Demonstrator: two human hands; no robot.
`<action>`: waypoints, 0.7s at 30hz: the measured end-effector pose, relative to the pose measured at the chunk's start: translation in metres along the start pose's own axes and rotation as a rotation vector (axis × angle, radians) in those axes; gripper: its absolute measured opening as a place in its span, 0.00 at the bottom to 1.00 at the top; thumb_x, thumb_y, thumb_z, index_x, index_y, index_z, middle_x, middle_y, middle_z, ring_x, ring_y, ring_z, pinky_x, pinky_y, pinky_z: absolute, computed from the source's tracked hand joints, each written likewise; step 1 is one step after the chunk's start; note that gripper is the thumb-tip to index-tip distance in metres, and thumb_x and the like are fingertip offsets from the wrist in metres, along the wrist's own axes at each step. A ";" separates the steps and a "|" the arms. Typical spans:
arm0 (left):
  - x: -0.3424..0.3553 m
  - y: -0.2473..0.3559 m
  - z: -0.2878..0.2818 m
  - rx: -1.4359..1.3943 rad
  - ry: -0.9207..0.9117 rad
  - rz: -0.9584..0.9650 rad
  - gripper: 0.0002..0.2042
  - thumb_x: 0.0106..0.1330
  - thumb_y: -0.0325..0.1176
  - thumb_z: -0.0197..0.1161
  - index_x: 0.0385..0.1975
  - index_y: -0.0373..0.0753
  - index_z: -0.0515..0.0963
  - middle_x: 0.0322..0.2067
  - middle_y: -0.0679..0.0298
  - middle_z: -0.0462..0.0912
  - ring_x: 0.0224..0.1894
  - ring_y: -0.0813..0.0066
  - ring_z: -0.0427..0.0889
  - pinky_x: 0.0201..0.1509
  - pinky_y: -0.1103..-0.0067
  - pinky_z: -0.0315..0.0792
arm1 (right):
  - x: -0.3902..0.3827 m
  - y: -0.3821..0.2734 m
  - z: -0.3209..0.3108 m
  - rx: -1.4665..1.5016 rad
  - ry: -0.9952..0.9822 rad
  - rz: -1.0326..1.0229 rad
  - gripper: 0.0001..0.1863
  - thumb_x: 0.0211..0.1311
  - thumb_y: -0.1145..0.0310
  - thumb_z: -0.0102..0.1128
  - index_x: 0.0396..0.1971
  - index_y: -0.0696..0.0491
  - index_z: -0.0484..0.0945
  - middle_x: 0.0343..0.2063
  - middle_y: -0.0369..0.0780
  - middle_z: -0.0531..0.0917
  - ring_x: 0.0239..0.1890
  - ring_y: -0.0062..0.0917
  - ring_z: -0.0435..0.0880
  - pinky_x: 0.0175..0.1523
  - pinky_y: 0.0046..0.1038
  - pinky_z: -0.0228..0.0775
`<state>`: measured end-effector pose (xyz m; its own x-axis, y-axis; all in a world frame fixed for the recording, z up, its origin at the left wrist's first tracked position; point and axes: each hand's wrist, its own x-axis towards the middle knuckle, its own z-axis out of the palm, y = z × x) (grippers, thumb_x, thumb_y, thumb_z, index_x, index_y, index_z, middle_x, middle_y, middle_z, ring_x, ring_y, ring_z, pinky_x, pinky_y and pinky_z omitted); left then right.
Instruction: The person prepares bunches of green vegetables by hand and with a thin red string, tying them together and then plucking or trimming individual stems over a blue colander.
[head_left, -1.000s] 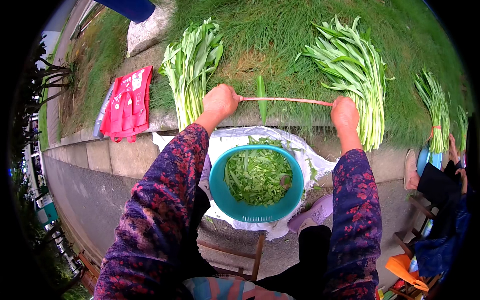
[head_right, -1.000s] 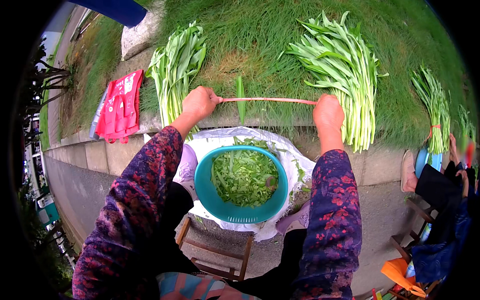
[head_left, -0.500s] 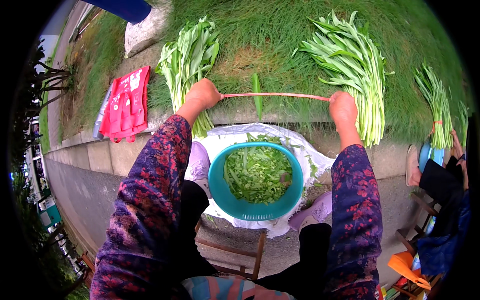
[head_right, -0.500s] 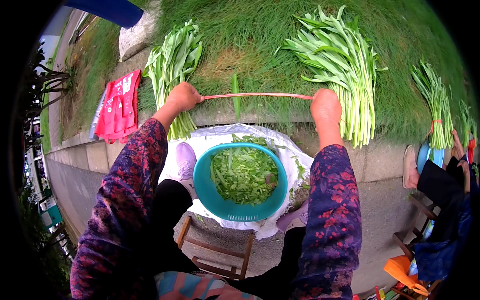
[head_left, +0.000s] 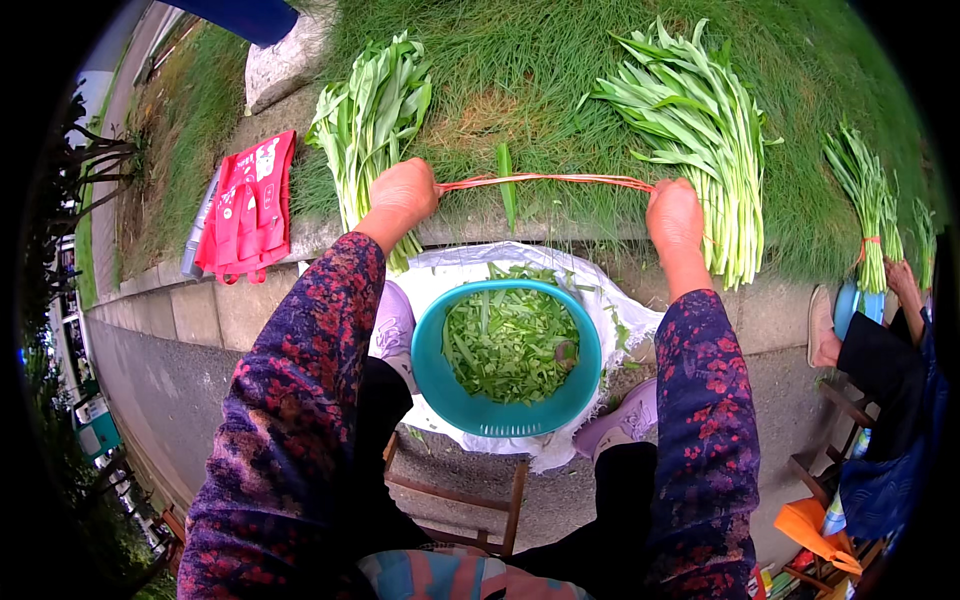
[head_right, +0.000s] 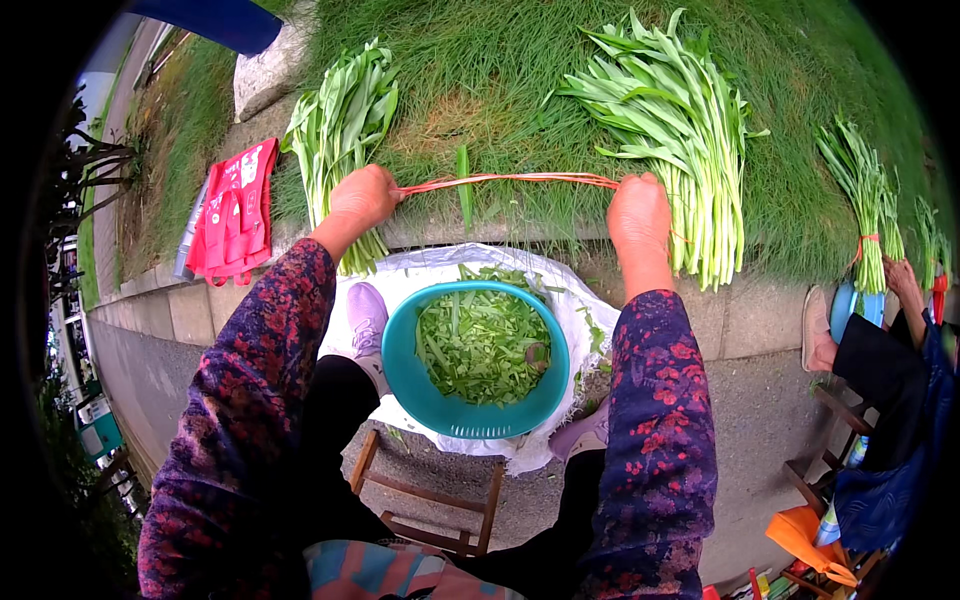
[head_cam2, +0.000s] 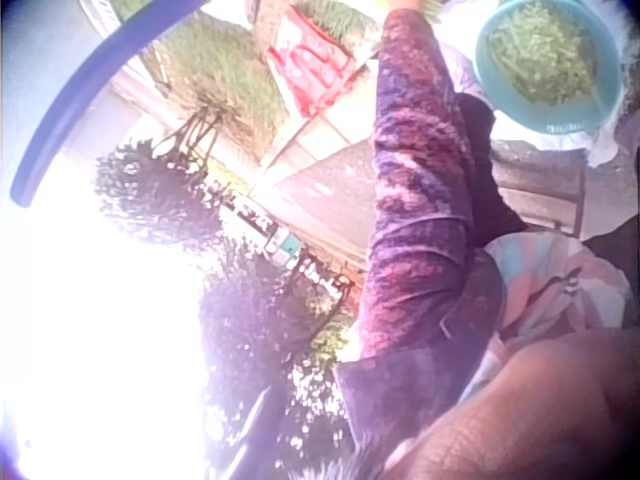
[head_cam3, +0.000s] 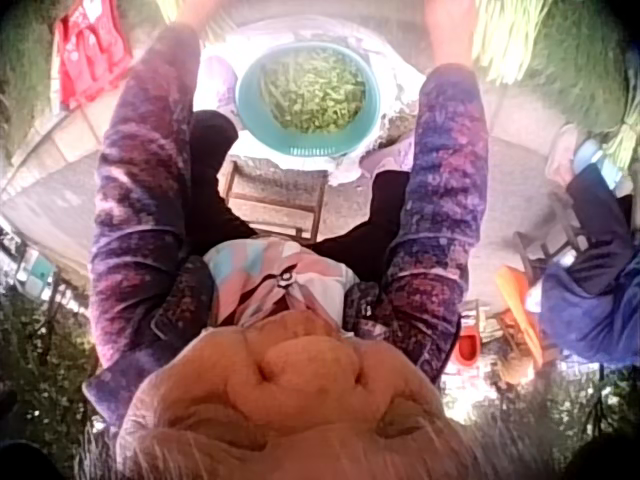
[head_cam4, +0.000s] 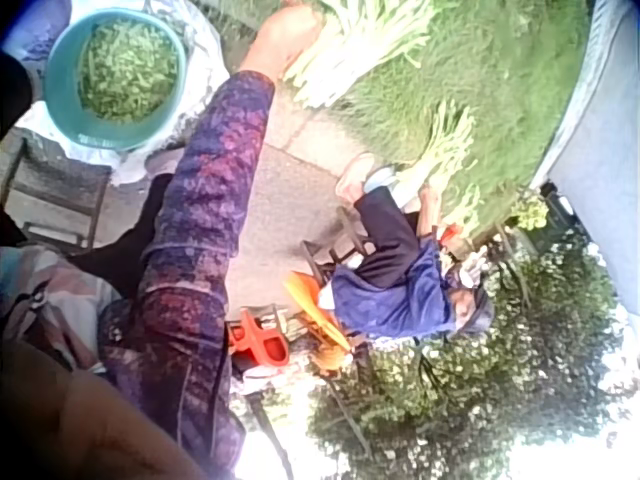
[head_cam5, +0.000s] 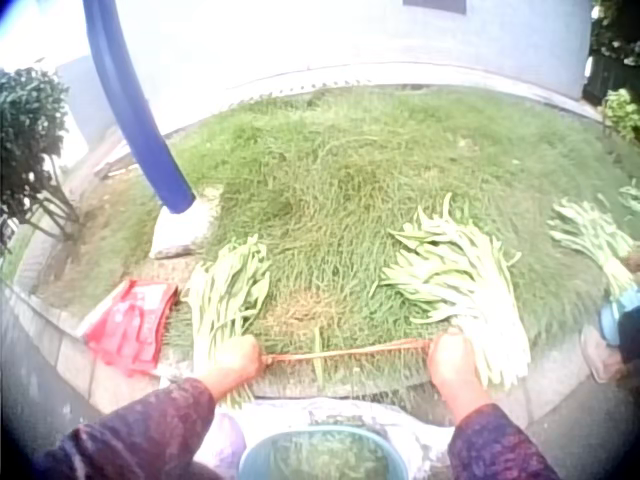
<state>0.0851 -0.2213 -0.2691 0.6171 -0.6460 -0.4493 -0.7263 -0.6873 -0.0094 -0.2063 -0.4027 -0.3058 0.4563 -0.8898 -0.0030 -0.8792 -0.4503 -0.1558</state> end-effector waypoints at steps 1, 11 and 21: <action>-0.001 0.000 -0.003 0.001 -0.009 0.008 0.12 0.55 0.45 0.65 0.28 0.43 0.82 0.30 0.55 0.82 0.36 0.59 0.82 0.41 0.69 0.74 | 0.000 -0.001 -0.002 0.005 -0.006 -0.003 0.07 0.51 0.76 0.52 0.26 0.57 0.80 0.33 0.48 0.79 0.37 0.41 0.80 0.43 0.37 0.74; -0.016 -0.009 -0.030 0.031 0.034 0.101 0.11 0.50 0.34 0.67 0.32 0.38 0.80 0.35 0.51 0.82 0.41 0.55 0.81 0.45 0.67 0.75 | -0.011 -0.015 -0.021 0.088 0.010 -0.039 0.09 0.50 0.78 0.51 0.32 0.61 0.77 0.36 0.49 0.78 0.43 0.42 0.77 0.47 0.35 0.72; -0.023 -0.024 -0.032 -0.173 0.070 0.201 0.32 0.49 0.28 0.65 0.58 0.38 0.64 0.46 0.49 0.77 0.47 0.55 0.78 0.51 0.71 0.72 | -0.025 -0.024 -0.035 0.099 0.251 -0.206 0.15 0.60 0.72 0.47 0.46 0.60 0.74 0.52 0.50 0.70 0.58 0.43 0.65 0.62 0.37 0.56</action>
<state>0.0982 -0.2002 -0.2304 0.4897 -0.7925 -0.3636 -0.7775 -0.5856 0.2293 -0.2014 -0.3724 -0.2671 0.5643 -0.7767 0.2797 -0.7485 -0.6243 -0.2235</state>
